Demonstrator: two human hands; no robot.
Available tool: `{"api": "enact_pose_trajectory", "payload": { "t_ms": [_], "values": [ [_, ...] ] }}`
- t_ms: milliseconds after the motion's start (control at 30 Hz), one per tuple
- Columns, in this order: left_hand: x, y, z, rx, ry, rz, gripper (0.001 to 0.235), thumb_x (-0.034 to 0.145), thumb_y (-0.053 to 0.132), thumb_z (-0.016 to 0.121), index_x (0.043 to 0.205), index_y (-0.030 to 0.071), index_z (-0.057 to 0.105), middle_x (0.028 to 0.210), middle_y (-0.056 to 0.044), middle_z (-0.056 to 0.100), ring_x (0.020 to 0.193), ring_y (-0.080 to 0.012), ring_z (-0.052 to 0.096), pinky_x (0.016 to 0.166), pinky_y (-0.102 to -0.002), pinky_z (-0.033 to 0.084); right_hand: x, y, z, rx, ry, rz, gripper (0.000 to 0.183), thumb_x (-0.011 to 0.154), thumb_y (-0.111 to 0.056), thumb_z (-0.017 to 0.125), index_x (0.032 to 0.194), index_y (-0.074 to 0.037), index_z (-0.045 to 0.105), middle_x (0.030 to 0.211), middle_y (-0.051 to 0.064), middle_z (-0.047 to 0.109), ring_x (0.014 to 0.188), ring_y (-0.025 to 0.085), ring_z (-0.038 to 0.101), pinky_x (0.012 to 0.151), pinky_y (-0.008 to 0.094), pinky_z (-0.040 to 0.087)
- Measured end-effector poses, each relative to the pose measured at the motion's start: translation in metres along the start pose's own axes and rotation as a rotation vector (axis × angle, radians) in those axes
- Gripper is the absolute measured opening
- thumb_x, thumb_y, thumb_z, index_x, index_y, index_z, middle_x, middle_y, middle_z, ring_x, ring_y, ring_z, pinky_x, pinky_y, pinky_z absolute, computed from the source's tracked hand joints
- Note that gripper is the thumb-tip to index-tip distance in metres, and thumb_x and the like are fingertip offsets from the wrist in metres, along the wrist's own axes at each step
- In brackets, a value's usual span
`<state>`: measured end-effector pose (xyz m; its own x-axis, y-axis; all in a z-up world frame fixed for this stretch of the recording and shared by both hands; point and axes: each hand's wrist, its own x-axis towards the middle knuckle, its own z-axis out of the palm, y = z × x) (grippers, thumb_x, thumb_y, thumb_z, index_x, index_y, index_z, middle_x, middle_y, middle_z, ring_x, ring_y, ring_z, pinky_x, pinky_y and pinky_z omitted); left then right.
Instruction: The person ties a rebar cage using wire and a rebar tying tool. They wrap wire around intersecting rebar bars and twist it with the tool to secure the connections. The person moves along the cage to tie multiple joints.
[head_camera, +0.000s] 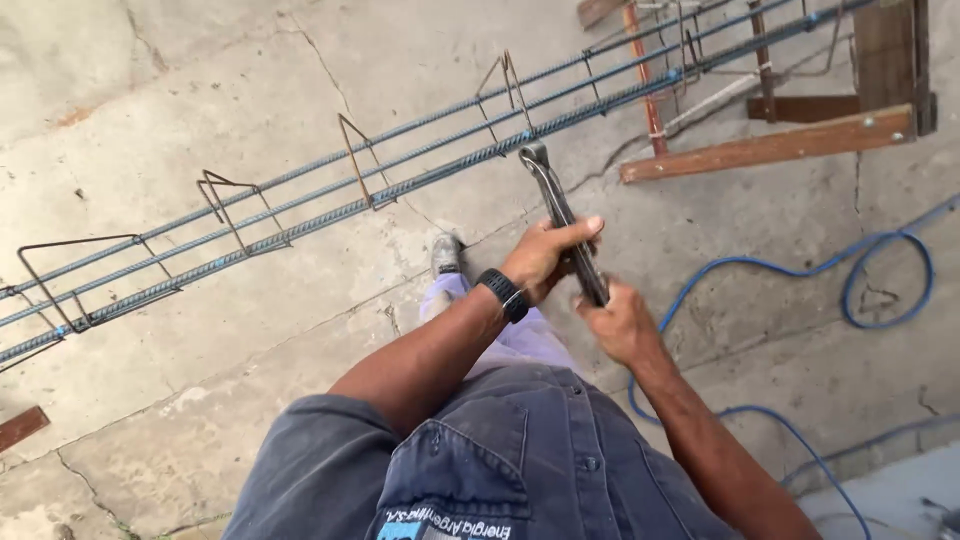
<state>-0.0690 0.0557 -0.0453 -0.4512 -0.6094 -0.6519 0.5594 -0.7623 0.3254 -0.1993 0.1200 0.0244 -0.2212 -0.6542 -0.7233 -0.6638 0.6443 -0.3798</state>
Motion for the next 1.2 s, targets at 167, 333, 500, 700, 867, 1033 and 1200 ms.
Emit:
{"api": "enact_pose_trajectory", "payload": {
  "t_ms": [167, 333, 500, 700, 867, 1033, 1200],
  "values": [
    [-0.01, 0.004, 0.026, -0.018, 0.22, -0.004, 0.045, 0.07, 0.027, 0.093, 0.092, 0.007, 0.059, 0.074, -0.009, 0.061, 0.069, -0.0212, 0.064, 0.068, -0.035, 0.054, -0.036, -0.031, 0.006, -0.283, 0.218, 0.025, 0.034, 0.083, -0.044, 0.068, 0.101, -0.017, 0.062, 0.08, 0.011, 0.07, 0.085, 0.035, 0.072, 0.079, 0.051, 0.057],
    [-0.018, 0.015, 0.06, 0.043, 0.326, -0.099, 0.044, 0.078, 0.032, 0.087, 0.078, 0.008, 0.05, 0.063, -0.002, 0.041, 0.055, -0.0163, 0.046, 0.055, -0.03, 0.04, -0.036, -0.009, -0.006, -0.135, 0.23, -0.069, 0.028, 0.085, -0.041, 0.066, 0.099, -0.019, 0.056, 0.078, 0.008, 0.071, 0.08, 0.031, 0.075, 0.069, 0.047, 0.059],
    [-0.02, 0.023, 0.018, -0.349, -0.27, -0.109, 0.036, 0.096, 0.039, 0.07, 0.074, 0.022, 0.048, 0.061, 0.009, 0.032, 0.056, -0.0083, 0.036, 0.066, -0.027, 0.04, -0.034, 0.003, -0.011, 0.952, -0.531, 0.081, 0.02, 0.079, -0.011, 0.082, 0.083, -0.001, 0.065, 0.066, 0.018, 0.069, 0.058, 0.026, 0.071, 0.054, 0.039, 0.062],
    [-0.003, 0.007, -0.008, -0.155, -0.088, -0.097, 0.043, 0.087, 0.052, 0.075, 0.091, 0.014, 0.057, 0.082, -0.005, 0.062, 0.08, -0.0197, 0.065, 0.088, -0.037, 0.055, -0.029, -0.006, -0.003, 0.601, -0.274, -0.214, 0.028, 0.088, -0.012, 0.072, 0.067, 0.001, 0.059, 0.048, 0.016, 0.055, 0.037, 0.021, 0.057, 0.032, 0.03, 0.044],
    [-0.025, 0.029, 0.06, 0.01, 0.151, -0.071, 0.034, 0.087, 0.033, 0.08, 0.097, 0.007, 0.059, 0.087, -0.007, 0.069, 0.08, -0.0196, 0.07, 0.078, -0.033, 0.059, -0.041, -0.012, -0.014, -0.167, 0.341, -0.306, 0.029, 0.086, -0.025, 0.068, 0.105, -0.005, 0.06, 0.076, 0.02, 0.068, 0.074, 0.04, 0.073, 0.062, 0.049, 0.059],
    [-0.029, 0.022, 0.071, -0.127, 0.378, 0.028, 0.043, 0.081, 0.026, 0.086, 0.086, 0.006, 0.048, 0.064, 0.003, 0.039, 0.054, -0.0118, 0.043, 0.052, -0.026, 0.046, -0.042, 0.003, 0.001, 0.018, 0.224, -0.098, 0.026, 0.077, -0.028, 0.07, 0.098, -0.015, 0.062, 0.075, 0.011, 0.068, 0.082, 0.034, 0.073, 0.073, 0.047, 0.058],
    [-0.029, 0.028, 0.049, -0.359, -0.13, -0.069, 0.049, 0.087, 0.047, 0.076, 0.065, 0.021, 0.041, 0.058, 0.01, 0.035, 0.051, -0.0046, 0.044, 0.06, -0.026, 0.052, -0.03, 0.021, -0.012, 0.969, -0.378, 0.029, 0.014, 0.078, -0.006, 0.075, 0.088, -0.004, 0.064, 0.056, 0.019, 0.061, 0.043, 0.027, 0.066, 0.036, 0.034, 0.054]
  ]
}}
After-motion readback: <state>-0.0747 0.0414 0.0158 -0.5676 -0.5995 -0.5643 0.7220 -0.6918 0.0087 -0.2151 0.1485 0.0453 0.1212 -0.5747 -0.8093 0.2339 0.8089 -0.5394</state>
